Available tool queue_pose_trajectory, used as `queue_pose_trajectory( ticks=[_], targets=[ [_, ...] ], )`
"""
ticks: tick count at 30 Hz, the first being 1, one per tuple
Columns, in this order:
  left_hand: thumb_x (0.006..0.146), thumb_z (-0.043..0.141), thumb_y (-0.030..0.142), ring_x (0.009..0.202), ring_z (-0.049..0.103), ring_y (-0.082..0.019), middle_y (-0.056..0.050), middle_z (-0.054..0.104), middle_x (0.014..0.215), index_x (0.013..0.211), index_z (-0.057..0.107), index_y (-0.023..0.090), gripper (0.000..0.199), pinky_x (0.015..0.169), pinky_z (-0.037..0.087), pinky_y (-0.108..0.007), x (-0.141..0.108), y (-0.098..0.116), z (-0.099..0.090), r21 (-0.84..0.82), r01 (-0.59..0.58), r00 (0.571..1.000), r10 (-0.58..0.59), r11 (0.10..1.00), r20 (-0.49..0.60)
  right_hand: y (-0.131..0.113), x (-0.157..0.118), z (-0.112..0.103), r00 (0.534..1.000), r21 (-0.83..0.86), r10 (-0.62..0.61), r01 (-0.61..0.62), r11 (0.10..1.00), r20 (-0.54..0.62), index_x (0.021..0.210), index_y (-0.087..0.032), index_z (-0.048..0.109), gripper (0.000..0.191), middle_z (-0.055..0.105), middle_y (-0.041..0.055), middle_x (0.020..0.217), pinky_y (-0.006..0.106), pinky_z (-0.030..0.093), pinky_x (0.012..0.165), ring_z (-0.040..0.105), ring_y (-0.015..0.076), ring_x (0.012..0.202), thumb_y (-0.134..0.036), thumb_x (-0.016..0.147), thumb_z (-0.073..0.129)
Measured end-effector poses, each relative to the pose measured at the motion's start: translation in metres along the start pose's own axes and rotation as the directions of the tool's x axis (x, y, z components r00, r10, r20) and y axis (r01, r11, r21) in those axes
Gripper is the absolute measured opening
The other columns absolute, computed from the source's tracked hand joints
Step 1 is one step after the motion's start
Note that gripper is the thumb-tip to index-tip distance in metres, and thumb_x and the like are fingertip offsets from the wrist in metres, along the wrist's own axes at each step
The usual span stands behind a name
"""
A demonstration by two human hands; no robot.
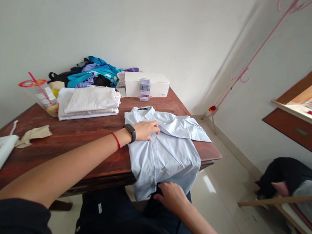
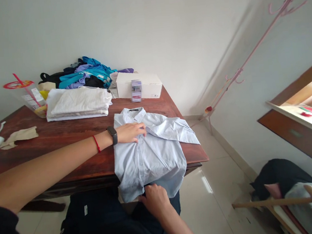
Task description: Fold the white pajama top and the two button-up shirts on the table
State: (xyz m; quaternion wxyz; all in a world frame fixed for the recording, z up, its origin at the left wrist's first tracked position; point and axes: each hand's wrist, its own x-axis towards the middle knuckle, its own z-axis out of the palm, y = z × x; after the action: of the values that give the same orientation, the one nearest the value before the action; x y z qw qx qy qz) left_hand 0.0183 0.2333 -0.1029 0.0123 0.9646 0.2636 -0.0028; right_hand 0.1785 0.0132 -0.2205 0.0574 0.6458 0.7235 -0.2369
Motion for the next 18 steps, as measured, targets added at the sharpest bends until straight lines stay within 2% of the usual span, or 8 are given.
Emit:
queue_pose_trajectory(
  ticks=[3, 5, 6, 8, 11, 13, 16, 18],
  targets=[
    [0.086, 0.072, 0.026, 0.118, 0.062, -0.026, -0.011, 0.048, 0.146, 0.136, 0.055, 0.025, 0.053, 0.094, 0.051, -0.035, -0.029, 0.012, 0.009, -0.093, 0.128, 0.975, -0.142, 0.987, -0.173, 0.003, -0.018, -0.046, 0.988, 0.146, -0.152, 0.153, 0.977, -0.018, 0.09, -0.024, 0.079, 0.021, 0.079, 0.0068, 0.087, 0.028, 0.047, 0.07, 0.075, 0.027, 0.086, -0.04, 0.091, 0.066],
    [0.091, 0.067, 0.036, 0.129, 0.056, -0.027, -0.013, 0.048, 0.149, 0.147, 0.044, 0.025, 0.061, 0.107, 0.046, -0.038, -0.055, 0.028, 0.023, -0.234, 0.21, 0.914, -0.276, 0.949, -0.297, 0.007, -0.018, -0.077, 0.973, 0.327, -0.221, 0.232, 0.916, -0.07, 0.089, -0.024, 0.077, 0.025, 0.077, 0.002, 0.079, 0.026, 0.045, 0.065, 0.072, 0.0204, 0.072, -0.041, 0.095, 0.059],
    [0.094, 0.063, 0.044, 0.136, 0.051, -0.028, -0.013, 0.046, 0.152, 0.152, 0.038, 0.025, 0.066, 0.112, 0.043, -0.039, -0.068, 0.038, 0.033, -0.289, 0.234, 0.891, -0.323, 0.928, -0.318, 0.01, -0.013, -0.092, 0.968, 0.399, -0.225, 0.25, 0.882, -0.109, 0.088, -0.023, 0.076, 0.028, 0.076, 0.001, 0.077, 0.025, 0.044, 0.063, 0.07, 0.018, 0.066, -0.042, 0.097, 0.056],
    [0.094, 0.055, 0.062, 0.146, 0.04, -0.034, -0.017, 0.041, 0.158, 0.158, 0.03, 0.022, 0.08, 0.116, 0.038, -0.049, -0.09, 0.057, 0.053, -0.303, 0.269, 0.898, -0.352, 0.914, -0.264, 0.016, 0.006, -0.115, 0.958, 0.461, -0.202, 0.276, 0.843, -0.204, 0.086, -0.021, 0.073, 0.032, 0.075, 0.0012, 0.076, 0.025, 0.044, 0.062, 0.067, 0.0164, 0.063, -0.042, 0.098, 0.052],
    [0.09, 0.049, 0.074, 0.152, 0.023, -0.043, -0.018, 0.028, 0.165, 0.16, 0.031, 0.025, 0.087, 0.118, 0.025, -0.065, -0.111, 0.081, 0.077, -0.243, 0.355, 0.896, -0.403, 0.903, -0.186, 0.021, 0.049, -0.136, 0.914, 0.393, -0.187, 0.331, 0.858, -0.361, 0.09, -0.02, 0.072, 0.025, 0.074, 0.0029, 0.081, 0.027, 0.046, 0.068, 0.068, 0.0183, 0.073, -0.038, 0.095, 0.055],
    [0.091, 0.047, 0.075, 0.153, 0.018, -0.043, -0.014, 0.023, 0.167, 0.159, 0.033, 0.03, 0.083, 0.118, 0.02, -0.069, -0.116, 0.088, 0.082, -0.22, 0.376, 0.891, -0.417, 0.9, -0.18, 0.021, 0.074, -0.14, 0.873, 0.302, -0.206, 0.361, 0.882, -0.442, 0.099, -0.02, 0.071, 0.019, 0.073, 0.0039, 0.087, 0.029, 0.047, 0.076, 0.067, 0.0198, 0.081, -0.033, 0.092, 0.059],
    [0.093, 0.044, 0.073, 0.152, 0.023, -0.042, -0.01, 0.028, 0.166, 0.156, 0.04, 0.035, 0.073, 0.117, 0.025, -0.068, -0.117, 0.082, 0.076, -0.232, 0.364, 0.893, -0.409, 0.902, -0.19, 0.02, 0.097, -0.141, 0.812, 0.132, -0.244, 0.364, 0.922, -0.53, 0.105, -0.019, 0.064, 0.019, 0.069, 0.0059, 0.095, 0.032, 0.047, 0.083, 0.065, 0.0221, 0.09, -0.027, 0.088, 0.062],
    [0.096, 0.043, 0.069, 0.148, 0.034, -0.04, -0.01, 0.041, 0.16, 0.15, 0.049, 0.035, 0.064, 0.114, 0.033, -0.063, -0.114, 0.066, 0.065, -0.258, 0.37, 0.879, -0.426, 0.892, -0.213, 0.024, 0.102, -0.142, 0.784, 0.055, -0.258, 0.348, 0.936, -0.565, 0.106, -0.019, 0.061, 0.022, 0.066, 0.0069, 0.099, 0.035, 0.047, 0.084, 0.063, 0.0236, 0.093, -0.028, 0.086, 0.064]
  ],
)
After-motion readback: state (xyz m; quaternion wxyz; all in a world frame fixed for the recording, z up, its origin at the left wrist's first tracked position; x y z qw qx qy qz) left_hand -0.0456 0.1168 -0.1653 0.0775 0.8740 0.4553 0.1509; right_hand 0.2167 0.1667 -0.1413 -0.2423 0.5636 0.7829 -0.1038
